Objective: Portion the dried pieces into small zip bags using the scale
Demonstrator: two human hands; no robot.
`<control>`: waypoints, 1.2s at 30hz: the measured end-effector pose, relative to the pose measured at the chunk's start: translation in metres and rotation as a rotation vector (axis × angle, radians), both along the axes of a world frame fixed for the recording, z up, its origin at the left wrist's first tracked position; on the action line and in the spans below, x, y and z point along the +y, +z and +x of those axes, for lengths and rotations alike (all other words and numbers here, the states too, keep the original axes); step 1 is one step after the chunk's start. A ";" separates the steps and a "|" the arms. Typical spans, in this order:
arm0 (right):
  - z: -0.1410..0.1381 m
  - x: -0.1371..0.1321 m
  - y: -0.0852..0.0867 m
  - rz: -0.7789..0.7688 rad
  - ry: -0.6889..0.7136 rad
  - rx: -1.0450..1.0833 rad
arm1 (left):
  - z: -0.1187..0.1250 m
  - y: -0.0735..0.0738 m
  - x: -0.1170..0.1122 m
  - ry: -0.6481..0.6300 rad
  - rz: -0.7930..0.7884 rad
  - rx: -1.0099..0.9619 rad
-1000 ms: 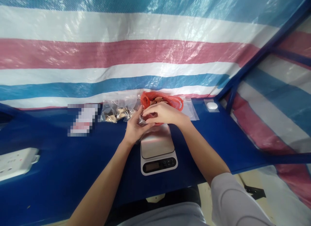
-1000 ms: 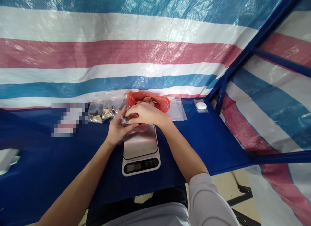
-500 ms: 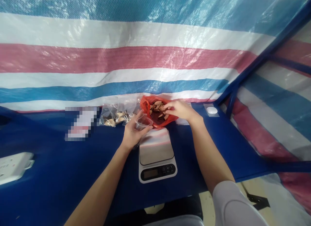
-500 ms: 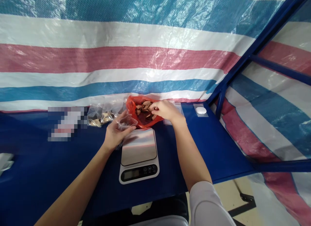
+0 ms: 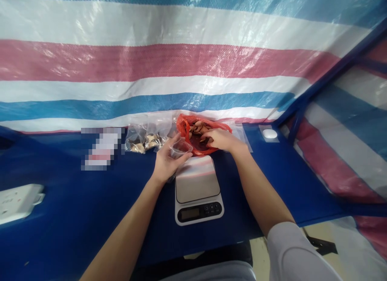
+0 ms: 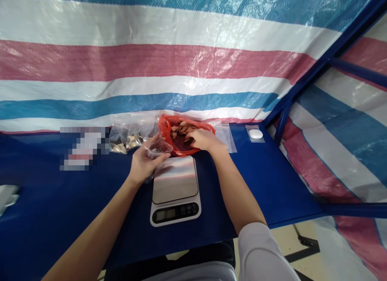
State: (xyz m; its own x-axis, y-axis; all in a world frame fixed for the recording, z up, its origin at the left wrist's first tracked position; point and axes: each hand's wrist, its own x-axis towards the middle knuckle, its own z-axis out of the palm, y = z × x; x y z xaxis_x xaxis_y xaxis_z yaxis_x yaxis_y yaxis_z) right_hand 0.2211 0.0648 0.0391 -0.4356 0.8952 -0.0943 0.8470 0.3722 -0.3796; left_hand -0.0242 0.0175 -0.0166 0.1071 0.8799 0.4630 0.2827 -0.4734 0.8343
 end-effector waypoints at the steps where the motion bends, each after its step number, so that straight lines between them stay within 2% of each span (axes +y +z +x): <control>1: 0.000 0.000 0.000 0.000 0.001 -0.003 | 0.000 0.000 0.000 0.001 0.004 -0.004; 13: -0.009 -0.004 0.001 0.116 -0.067 -0.076 | 0.001 -0.003 0.001 -0.003 0.012 -0.023; 23: -0.008 0.000 -0.004 0.142 -0.008 -0.005 | 0.001 -0.001 0.000 -0.007 0.006 -0.006; 27: -0.005 -0.003 0.001 0.175 -0.026 0.130 | 0.001 0.000 0.000 -0.004 -0.001 -0.013; 30: -0.003 -0.006 0.006 0.192 -0.026 0.318 | 0.001 0.000 0.000 0.000 0.002 -0.009; 33: -0.006 -0.011 0.013 0.139 0.013 0.539 | 0.002 0.000 0.000 -0.011 0.014 -0.011; 36: -0.013 -0.019 0.024 0.087 0.051 0.663 | 0.002 0.001 -0.001 -0.026 0.034 -0.007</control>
